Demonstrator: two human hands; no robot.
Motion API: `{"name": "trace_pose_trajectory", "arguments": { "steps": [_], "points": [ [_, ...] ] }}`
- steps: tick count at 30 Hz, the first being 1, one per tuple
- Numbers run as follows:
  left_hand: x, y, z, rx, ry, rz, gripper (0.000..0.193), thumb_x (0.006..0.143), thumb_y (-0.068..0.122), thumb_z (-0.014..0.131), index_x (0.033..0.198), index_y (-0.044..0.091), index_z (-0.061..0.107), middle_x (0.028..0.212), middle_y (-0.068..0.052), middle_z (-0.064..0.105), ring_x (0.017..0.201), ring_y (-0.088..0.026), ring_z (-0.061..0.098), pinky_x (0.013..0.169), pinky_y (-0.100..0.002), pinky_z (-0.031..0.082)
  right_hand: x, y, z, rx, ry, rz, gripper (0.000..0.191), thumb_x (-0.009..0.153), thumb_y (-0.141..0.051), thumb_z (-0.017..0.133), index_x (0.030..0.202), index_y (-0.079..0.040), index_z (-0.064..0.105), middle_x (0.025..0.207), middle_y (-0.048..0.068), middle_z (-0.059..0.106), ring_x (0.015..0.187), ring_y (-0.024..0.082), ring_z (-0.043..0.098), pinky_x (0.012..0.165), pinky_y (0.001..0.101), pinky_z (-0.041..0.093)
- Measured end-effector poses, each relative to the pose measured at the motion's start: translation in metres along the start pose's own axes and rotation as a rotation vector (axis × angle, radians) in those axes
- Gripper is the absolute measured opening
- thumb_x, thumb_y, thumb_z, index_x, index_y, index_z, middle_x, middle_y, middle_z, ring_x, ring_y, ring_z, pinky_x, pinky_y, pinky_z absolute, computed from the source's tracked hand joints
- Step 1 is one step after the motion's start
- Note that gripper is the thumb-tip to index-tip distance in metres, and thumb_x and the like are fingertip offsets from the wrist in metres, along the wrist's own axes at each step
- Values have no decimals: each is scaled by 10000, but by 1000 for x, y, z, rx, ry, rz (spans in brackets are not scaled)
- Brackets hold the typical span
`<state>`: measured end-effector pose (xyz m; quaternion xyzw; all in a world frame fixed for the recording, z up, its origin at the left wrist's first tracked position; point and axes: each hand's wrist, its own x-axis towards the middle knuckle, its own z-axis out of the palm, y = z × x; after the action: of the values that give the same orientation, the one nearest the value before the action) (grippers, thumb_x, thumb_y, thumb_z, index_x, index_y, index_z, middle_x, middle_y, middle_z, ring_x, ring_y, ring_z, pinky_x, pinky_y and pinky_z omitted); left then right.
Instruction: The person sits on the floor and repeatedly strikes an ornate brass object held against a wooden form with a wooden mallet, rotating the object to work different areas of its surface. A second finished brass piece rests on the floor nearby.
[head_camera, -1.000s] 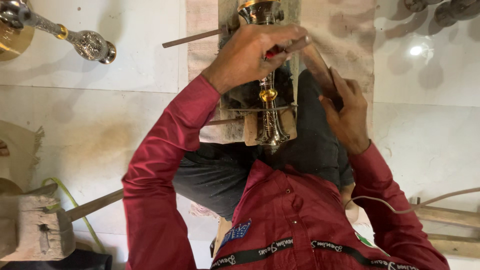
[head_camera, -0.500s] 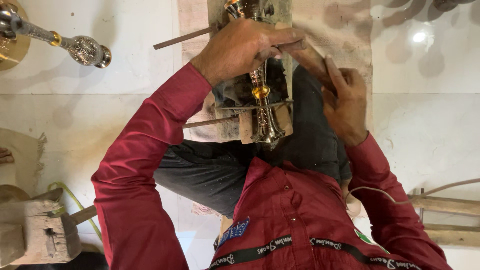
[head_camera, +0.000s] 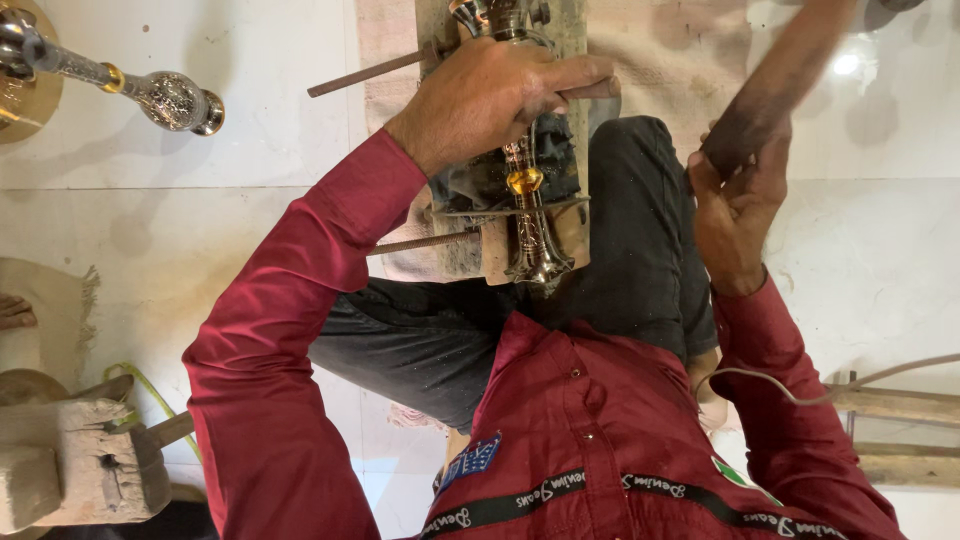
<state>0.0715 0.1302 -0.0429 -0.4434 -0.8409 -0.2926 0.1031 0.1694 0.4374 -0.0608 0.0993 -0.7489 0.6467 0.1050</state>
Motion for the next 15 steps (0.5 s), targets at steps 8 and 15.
{"name": "trace_pose_trajectory", "arguments": {
  "steps": [8,15],
  "points": [
    [1,0,-1,35,33,26,661,880,7,759,1472,242,579,949,-82,756,805,-235,760,680,-379,625,-3,-11,0,-291,-9,-93,653,1087,158,625,1632,-65,342,1255,112,563,1062,176,537,921,272,478],
    [3,-3,0,42,-5,18,582,923,63,737,1459,230,584,914,-102,751,787,-256,760,658,-397,620,-1,-16,7,-195,6,-96,608,1094,134,598,1602,-86,346,1264,61,566,1099,137,561,953,238,489]
  ]
}}
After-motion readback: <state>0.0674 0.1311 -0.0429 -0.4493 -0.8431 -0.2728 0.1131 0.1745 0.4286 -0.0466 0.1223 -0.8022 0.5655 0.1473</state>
